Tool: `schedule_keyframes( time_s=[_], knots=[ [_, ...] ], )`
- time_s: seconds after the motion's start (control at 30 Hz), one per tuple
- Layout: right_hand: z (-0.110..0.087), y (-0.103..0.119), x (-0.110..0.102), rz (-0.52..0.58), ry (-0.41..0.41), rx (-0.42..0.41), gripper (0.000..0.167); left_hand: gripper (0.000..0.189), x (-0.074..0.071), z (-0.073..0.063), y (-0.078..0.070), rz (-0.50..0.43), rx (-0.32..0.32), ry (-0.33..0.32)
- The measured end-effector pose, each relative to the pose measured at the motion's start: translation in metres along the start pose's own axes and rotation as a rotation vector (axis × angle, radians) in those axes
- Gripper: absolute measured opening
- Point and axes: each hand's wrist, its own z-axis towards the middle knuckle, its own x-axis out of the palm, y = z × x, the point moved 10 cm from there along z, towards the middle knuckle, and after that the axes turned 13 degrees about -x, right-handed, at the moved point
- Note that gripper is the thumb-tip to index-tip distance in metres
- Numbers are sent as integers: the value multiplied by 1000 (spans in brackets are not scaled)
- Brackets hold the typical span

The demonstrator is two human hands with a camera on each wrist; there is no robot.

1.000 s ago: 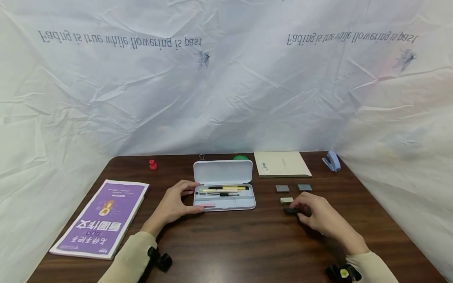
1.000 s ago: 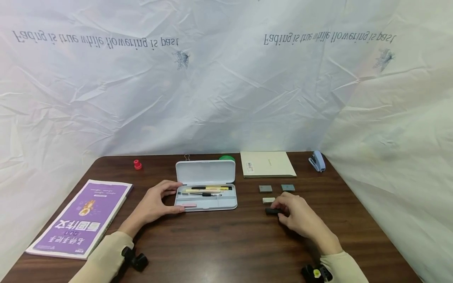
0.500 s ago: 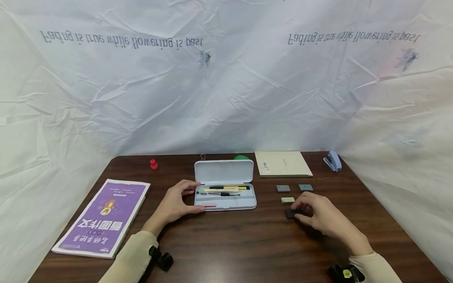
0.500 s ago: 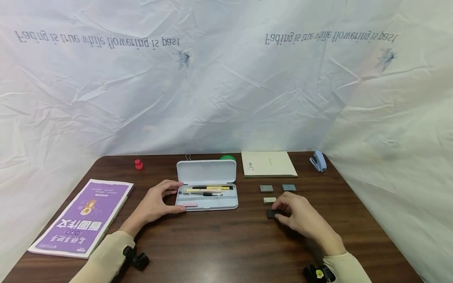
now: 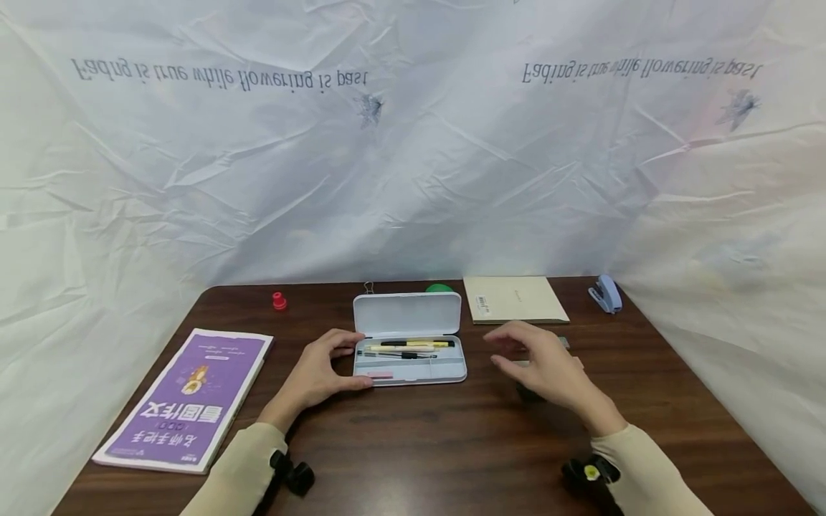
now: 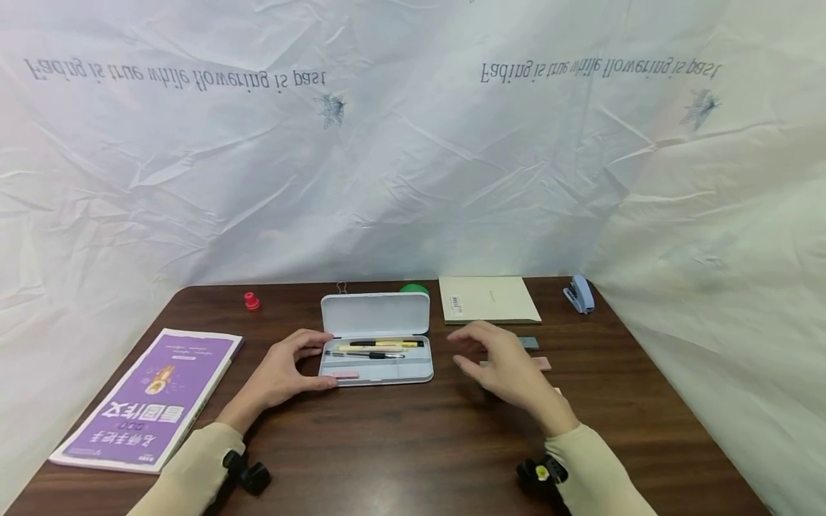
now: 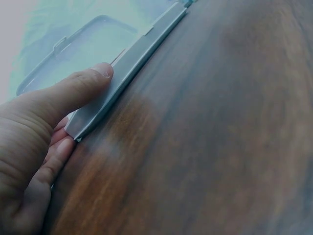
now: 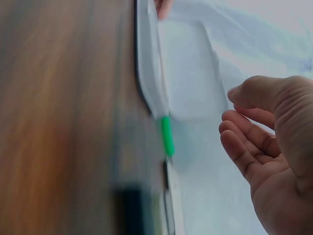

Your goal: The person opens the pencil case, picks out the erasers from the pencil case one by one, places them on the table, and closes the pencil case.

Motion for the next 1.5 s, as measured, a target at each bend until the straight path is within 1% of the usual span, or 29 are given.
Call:
schedule_keyframes(
  time_s=[0.17, 0.37, 0.5, 0.7, 0.83, 0.93, 1.07, 1.17, 1.27, 1.37, 1.5],
  knots=[
    [35, 18, 20, 77, -4, -73, 35, 86, 2, 0, 0, -9, 6, 6],
    [70, 34, 48, 182, 7, -98, 30, 86, 1, 0, -1, -13, 10, 0],
    [88, 41, 72, 242, 45, -95, 27, 86, 0, 1, -1, -27, 13, 2],
    [105, 53, 99, 293, 97, -124, 23, 87, 2, 1, -1, -31, 16, 16],
    [110, 59, 119, 314, 162, -134, 21, 88, 2, 1, -2, -37, 28, 17],
    [109, 61, 135, 306, 227, -134, 21, 88, 1, 0, -3, -35, 36, 15],
    [106, 59, 153, 271, 310, -114, 21, 88, 0, 0, -3, -37, 40, 10],
    [103, 57, 161, 227, 356, -98, 20, 88, 1, 0, -3, -40, 39, 11],
    [101, 59, 164, 177, 385, -117, 19, 88, 0, 0, -3, -33, 36, 11],
    [102, 61, 166, 140, 390, -149, 17, 88, 0, 0, -3, -32, 30, 11],
    [102, 58, 166, 162, 364, -131, 19, 88, 0, 0, -4, -36, 24, 11]
  ],
)
